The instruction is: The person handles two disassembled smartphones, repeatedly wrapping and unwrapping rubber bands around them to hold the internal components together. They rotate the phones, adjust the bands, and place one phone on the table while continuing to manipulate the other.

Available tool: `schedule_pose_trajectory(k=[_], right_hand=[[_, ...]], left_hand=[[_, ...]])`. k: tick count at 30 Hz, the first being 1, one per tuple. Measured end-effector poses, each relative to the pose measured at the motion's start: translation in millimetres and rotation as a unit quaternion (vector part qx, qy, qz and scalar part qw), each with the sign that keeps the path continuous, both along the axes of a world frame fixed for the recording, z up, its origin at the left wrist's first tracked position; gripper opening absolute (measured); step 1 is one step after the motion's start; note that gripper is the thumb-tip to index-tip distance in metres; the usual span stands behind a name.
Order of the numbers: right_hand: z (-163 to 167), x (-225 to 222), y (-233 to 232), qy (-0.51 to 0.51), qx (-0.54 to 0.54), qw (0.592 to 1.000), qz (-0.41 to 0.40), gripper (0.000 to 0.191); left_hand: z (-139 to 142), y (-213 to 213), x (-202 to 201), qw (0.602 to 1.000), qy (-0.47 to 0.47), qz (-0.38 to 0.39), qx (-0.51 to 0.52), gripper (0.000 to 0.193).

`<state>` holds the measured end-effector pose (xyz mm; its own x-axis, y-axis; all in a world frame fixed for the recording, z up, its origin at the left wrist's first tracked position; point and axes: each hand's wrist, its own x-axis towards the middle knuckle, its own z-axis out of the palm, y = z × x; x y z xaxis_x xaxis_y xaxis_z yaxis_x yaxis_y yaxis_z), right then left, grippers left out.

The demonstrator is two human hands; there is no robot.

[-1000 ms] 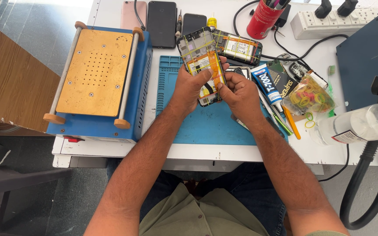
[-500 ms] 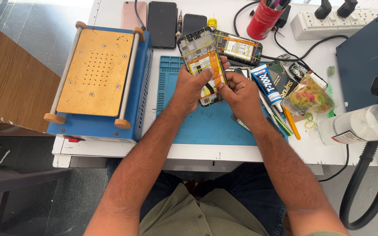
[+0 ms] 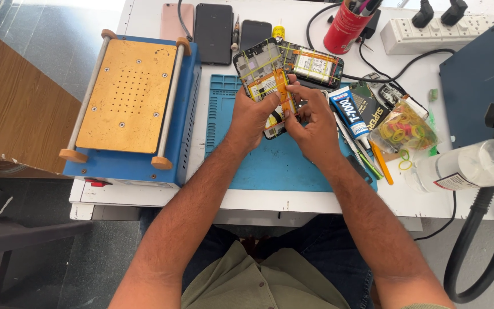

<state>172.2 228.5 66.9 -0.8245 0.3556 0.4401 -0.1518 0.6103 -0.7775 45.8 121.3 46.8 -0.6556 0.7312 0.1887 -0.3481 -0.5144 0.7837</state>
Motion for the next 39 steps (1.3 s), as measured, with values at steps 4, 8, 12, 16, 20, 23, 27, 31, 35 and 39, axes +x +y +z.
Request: schedule_pose_trajectory(k=[4,8,12,16,20,23,27,31,35,39], right_hand=[[2.4,0.7,0.5,-0.007,-0.010,1.000,0.015,0.041],[3.9,0.9,0.4,-0.011,-0.036,0.999,0.025,0.042],[4.3,1.6,0.1,-0.021,-0.042,0.998,0.028,0.042],[4.5,1.8,-0.2,-0.030,-0.057,0.998,0.027,0.043],[4.4,0.9,-0.6,-0.037,-0.060,0.997,0.029,0.044],[4.1,0.5,-0.3,-0.036,-0.059,0.997,0.032,0.045],[3.2,-0.3,0.2,-0.037,-0.055,0.997,0.034,0.045],[2.7,-0.8,0.8,-0.034,-0.047,0.998,0.037,0.045],[2.9,-1.3,0.9,-0.035,-0.044,0.998,0.040,0.044],[3.1,-1.3,1.0,-0.034,-0.038,0.998,0.042,0.045]], left_hand=[[-3.8,2.8,0.0,0.999,-0.026,-0.013,0.028,0.041],[-6.6,3.9,-1.5,0.998,-0.026,-0.018,0.052,0.044],[-8.2,3.5,-1.7,0.998,-0.033,-0.017,0.049,0.045],[-8.0,3.5,-2.1,0.999,-0.036,-0.014,0.037,0.045],[-7.8,3.8,-2.3,0.999,-0.033,-0.011,0.028,0.044],[-8.1,3.1,-2.1,1.000,-0.021,-0.006,0.014,0.041],[-8.1,1.9,-2.6,1.000,-0.004,-0.005,0.013,0.039],[-7.9,2.1,-2.4,1.000,-0.009,-0.003,0.014,0.039],[-7.1,2.3,-1.9,1.000,-0.009,0.000,0.009,0.039],[-5.7,1.9,-1.6,1.000,-0.009,0.000,0.001,0.040]])
